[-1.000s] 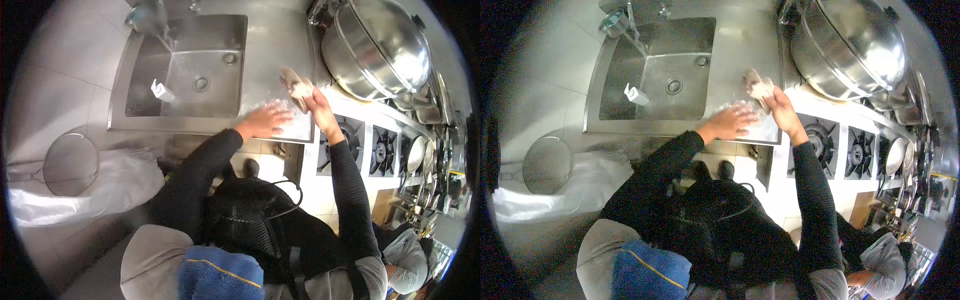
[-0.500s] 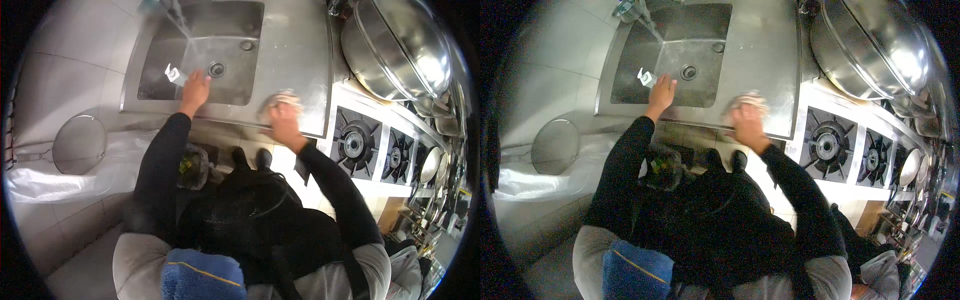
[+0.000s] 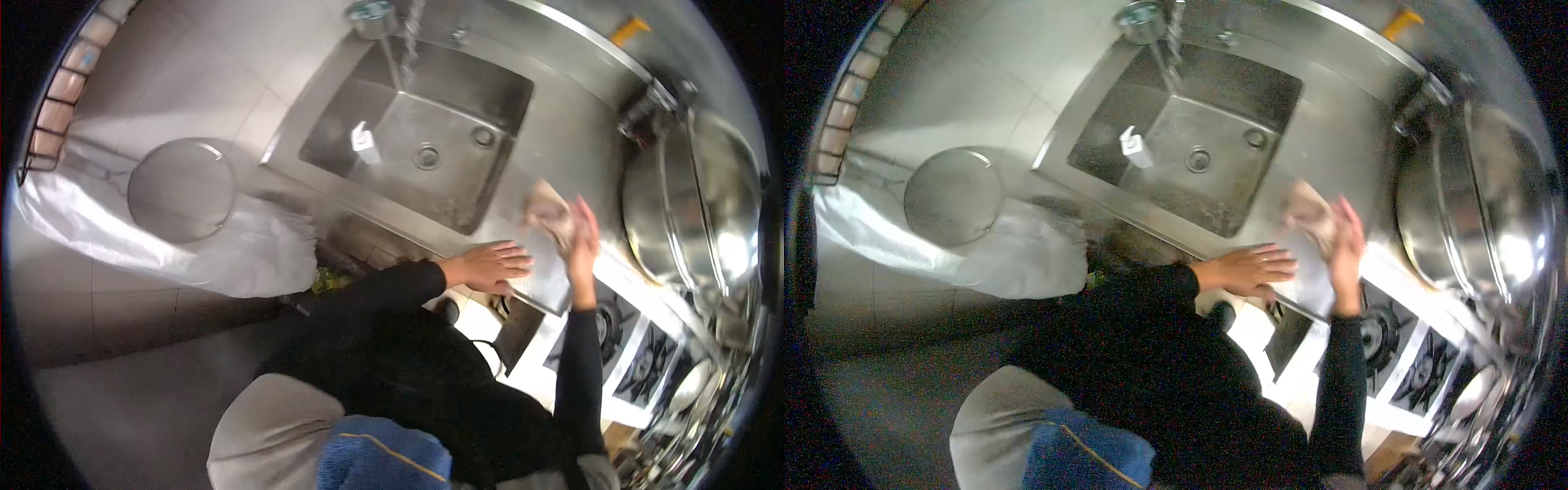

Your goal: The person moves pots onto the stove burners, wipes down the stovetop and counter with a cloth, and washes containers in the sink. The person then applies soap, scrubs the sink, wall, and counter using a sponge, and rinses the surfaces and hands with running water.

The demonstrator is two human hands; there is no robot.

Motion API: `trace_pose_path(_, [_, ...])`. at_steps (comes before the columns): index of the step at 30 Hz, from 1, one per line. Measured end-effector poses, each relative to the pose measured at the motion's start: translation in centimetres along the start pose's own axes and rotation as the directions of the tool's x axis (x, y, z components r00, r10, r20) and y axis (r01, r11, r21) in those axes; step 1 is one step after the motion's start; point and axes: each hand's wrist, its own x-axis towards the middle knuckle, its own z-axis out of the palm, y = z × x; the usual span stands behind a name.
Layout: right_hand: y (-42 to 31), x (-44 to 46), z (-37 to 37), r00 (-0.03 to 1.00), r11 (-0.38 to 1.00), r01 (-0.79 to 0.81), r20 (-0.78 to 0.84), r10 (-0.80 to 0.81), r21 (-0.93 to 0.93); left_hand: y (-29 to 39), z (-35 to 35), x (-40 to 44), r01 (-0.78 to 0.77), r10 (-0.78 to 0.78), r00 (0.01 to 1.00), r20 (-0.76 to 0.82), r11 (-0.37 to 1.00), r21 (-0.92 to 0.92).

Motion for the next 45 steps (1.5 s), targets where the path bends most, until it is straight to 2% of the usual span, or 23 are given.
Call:
trace_pose_path(2, [1.2, -2.9, -2.8, 0.987, 0.965, -0.147, 0.038, 0.159, -0.219, -2.3, -3.5, -2.4, 0.073, -0.073, 0.997, -0.001, 0.996, 0.045])
trace_pose_path(3, [0.3, -4.0, -2.6, 0.954, 0.944, -0.287, 0.045, 0.298, -0.162, -3.4, -5.4, -4.3, 0.108, -0.110, 0.994, 0.022, 0.992, 0.068])
trace_pose_path(6, [0.8, -6.1, -1.4, 0.963, 0.789, 0.066, 0.247, 0.110, -0.611, -10.8, -14.7, -15.3, 0.296, -0.274, 0.950, -0.147, 0.943, 0.151])
trace_pose_path(8, [3.0, -4.7, 1.1, 0.977, 0.755, 0.067, 0.197, 0.083, -0.653, -12.8, -22.9, -21.2, 0.573, -0.605, 0.796, -0.023, 0.742, 0.348])
trace_pose_path(9, [4.2, -3.9, 2.6, 0.987, 0.702, 0.072, 0.151, 0.050, -0.708, -17.3, -22.5, -28.5, 0.528, -0.558, 0.823, -0.107, 0.684, 0.502])
trace_pose_path(10, [5.4, -2.2, 4.5, 0.996, 0.646, 0.041, 0.084, 0.036, -0.762, -20.3, -25.6, -33.9, 0.120, -0.266, 0.957, 0.118, 0.730, 0.673])
trace_pose_path(12, [10.5, 2.4, 8.8, 0.998, 0.566, -0.005, -0.042, -0.052, -0.824, -20.2, -29.0, -34.1, 0.498, -0.599, 0.800, -0.026, 0.639, 0.586])
trace_pose_path(13, [13.5, 4.7, 10.6, 0.983, 0.459, 0.151, 0.083, -0.166, -0.875, -20.5, -29.5, -34.2, 0.599, -0.675, 0.727, -0.128, 0.532, 0.599])
trace_pose_path(14, [11.2, 8.3, 13.8, 0.999, 0.667, 0.011, -0.025, -0.043, -0.745, -21.8, -29.7, -33.8, 0.682, -0.727, 0.647, -0.231, 0.416, 0.602])
trace_pose_path(16, [13.8, 11.7, 18.1, 0.963, 0.647, 0.259, 0.139, -0.231, -0.718, -23.7, -27.6, -33.3, 0.837, -0.641, 0.548, -0.538, 0.423, 0.347])
trace_pose_path(18, [9.3, 15.0, 23.1, 0.903, 0.644, 0.229, 0.407, 0.140, -0.730, -26.4, -26.4, -31.9, 0.849, -0.642, 0.528, -0.556, 0.386, 0.360])
trace_pose_path(20, [1.4, 16.0, 28.3, 0.593, 0.652, -0.258, 0.416, 0.690, -0.713, -27.0, -26.5, -32.2, 0.868, -0.654, 0.489, -0.577, 0.301, 0.395])
trace_pose_path(23, [4.3, 10.8, 39.8, 0.527, 0.982, -0.089, 0.828, 0.191, -0.169, -26.7, -26.6, -32.2, 0.887, -0.690, 0.460, -0.559, 0.337, 0.315])
trace_pose_path(25, [4.5, 8.7, 50.5, 0.527, 0.997, 0.031, 0.846, -0.081, 0.076, -28.0, -26.6, -34.3, 0.881, -0.665, 0.469, -0.581, 0.396, 0.258])
trace_pose_path(28, [4.7, 10.1, 58.3, 0.579, 0.951, 0.284, 0.769, -0.270, 0.120, -27.9, -26.2, -33.0, 0.864, -0.639, 0.441, -0.630, 0.492, 0.106])
trace_pose_path(29, [4.1, 11.5, 55.6, 0.486, 0.995, -0.008, 0.870, -0.080, 0.096, -27.5, -26.3, -32.5, 0.885, -0.658, 0.414, -0.629, 0.453, 0.109])
trace_pose_path(33, [17.3, 5.4, 43.1, 0.237, 0.913, -0.316, 0.910, 0.339, -0.258, -27.7, -26.2, -33.2, 0.921, -0.691, 0.357, -0.628, 0.374, 0.113])
trace_pose_path(35, [20.8, 3.0, 38.6, 0.096, 0.798, -0.300, 0.815, 0.571, -0.523, -28.4, -26.4, -33.5, 0.923, -0.682, 0.357, -0.638, 0.363, 0.128])
trace_pose_path(37, [16.5, 5.6, 40.3, 0.025, 0.676, -0.024, 0.675, 0.737, -0.737, -27.8, -26.6, -32.9, 0.930, -0.688, 0.333, -0.644, 0.352, 0.105])
trace_pose_path(39, [19.0, 3.8, 45.7, 0.033, 0.886, 0.436, 0.987, 0.157, -0.155, -27.6, -27.3, -32.9, 0.929, -0.693, 0.334, -0.639, 0.356, 0.100])
trace_pose_path(41, [12.0, 6.5, 50.4, 0.397, 0.995, -0.100, 0.917, 0.037, 0.003, -27.6, -26.9, -33.1, 0.925, -0.678, 0.288, -0.676, 0.379, 0.014])
trace_pose_path(43, [4.8, 9.5, 54.3, 0.653, 0.906, -0.362, 0.753, 0.080, 0.218, -27.8, -26.6, -33.6, 0.923, -0.660, 0.251, -0.708, 0.385, -0.031])
trace_pose_path(45, [2.0, 11.9, 60.0, 0.772, 0.795, -0.573, 0.458, 0.441, 0.199, -27.3, -26.8, -32.4, 0.936, -0.678, 0.093, -0.729, 0.310, -0.169])
